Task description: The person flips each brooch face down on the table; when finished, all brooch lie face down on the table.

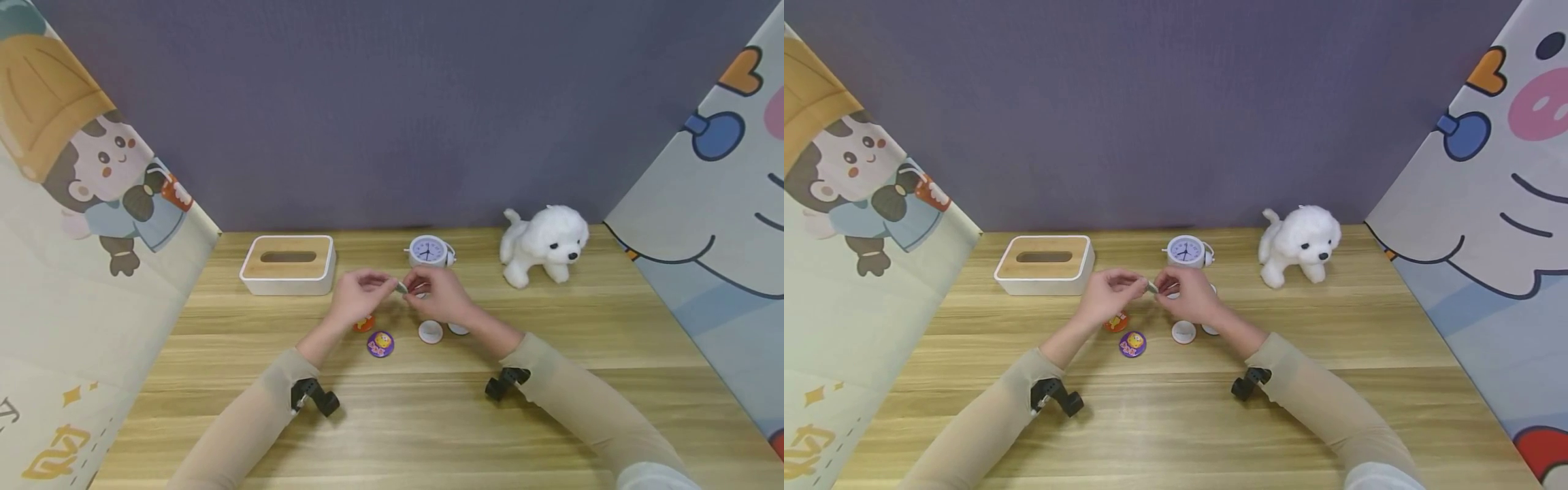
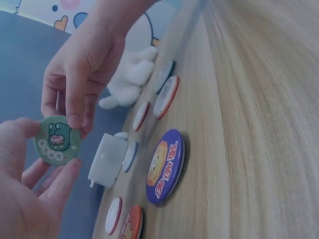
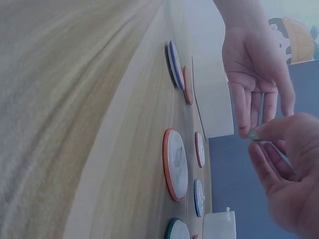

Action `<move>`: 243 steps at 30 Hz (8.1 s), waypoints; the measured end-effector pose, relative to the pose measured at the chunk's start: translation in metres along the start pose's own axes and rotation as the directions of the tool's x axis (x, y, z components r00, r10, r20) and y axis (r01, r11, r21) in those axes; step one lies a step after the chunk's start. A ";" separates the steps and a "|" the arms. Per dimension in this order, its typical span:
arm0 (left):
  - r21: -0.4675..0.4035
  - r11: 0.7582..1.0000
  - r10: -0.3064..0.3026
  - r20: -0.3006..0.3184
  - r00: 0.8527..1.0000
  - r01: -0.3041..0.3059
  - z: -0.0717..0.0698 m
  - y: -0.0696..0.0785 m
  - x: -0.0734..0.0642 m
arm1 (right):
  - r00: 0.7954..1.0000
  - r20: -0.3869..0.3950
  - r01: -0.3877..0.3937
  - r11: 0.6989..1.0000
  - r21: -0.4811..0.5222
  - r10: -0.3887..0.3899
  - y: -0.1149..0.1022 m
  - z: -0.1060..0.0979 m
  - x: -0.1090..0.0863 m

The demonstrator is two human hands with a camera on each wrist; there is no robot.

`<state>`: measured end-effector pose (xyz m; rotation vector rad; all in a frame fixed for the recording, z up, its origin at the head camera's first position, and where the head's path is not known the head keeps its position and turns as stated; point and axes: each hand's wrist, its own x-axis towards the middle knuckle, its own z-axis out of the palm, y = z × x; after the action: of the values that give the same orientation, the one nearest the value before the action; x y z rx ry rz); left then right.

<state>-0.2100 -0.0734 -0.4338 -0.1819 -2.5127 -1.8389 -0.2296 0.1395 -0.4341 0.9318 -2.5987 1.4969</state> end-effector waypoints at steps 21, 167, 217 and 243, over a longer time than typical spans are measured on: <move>-0.058 0.974 0.223 0.116 0.968 -0.217 -0.005 -0.007 -0.003 | 0.997 0.034 0.062 0.995 0.082 -0.065 0.006 -0.012 -0.005; 0.357 0.919 0.067 0.269 0.961 -0.164 -0.018 -0.029 -0.069 | 0.924 0.355 -0.132 0.990 -0.046 0.140 -0.017 0.038 -0.031; -0.091 0.988 0.125 0.043 0.991 -0.121 -0.016 0.003 -0.048 | 0.997 0.025 0.062 0.971 0.231 -0.069 -0.023 0.006 -0.021; 0.400 0.674 0.573 0.247 0.782 -0.621 -0.015 -0.013 -0.054 | 0.950 0.166 0.292 0.941 -0.170 -0.264 -0.014 0.007 -0.029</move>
<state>-0.1585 -0.0962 -0.4464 -0.9731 -2.4278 -0.9659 -0.1970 0.1428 -0.4347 1.3564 -2.5069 1.1262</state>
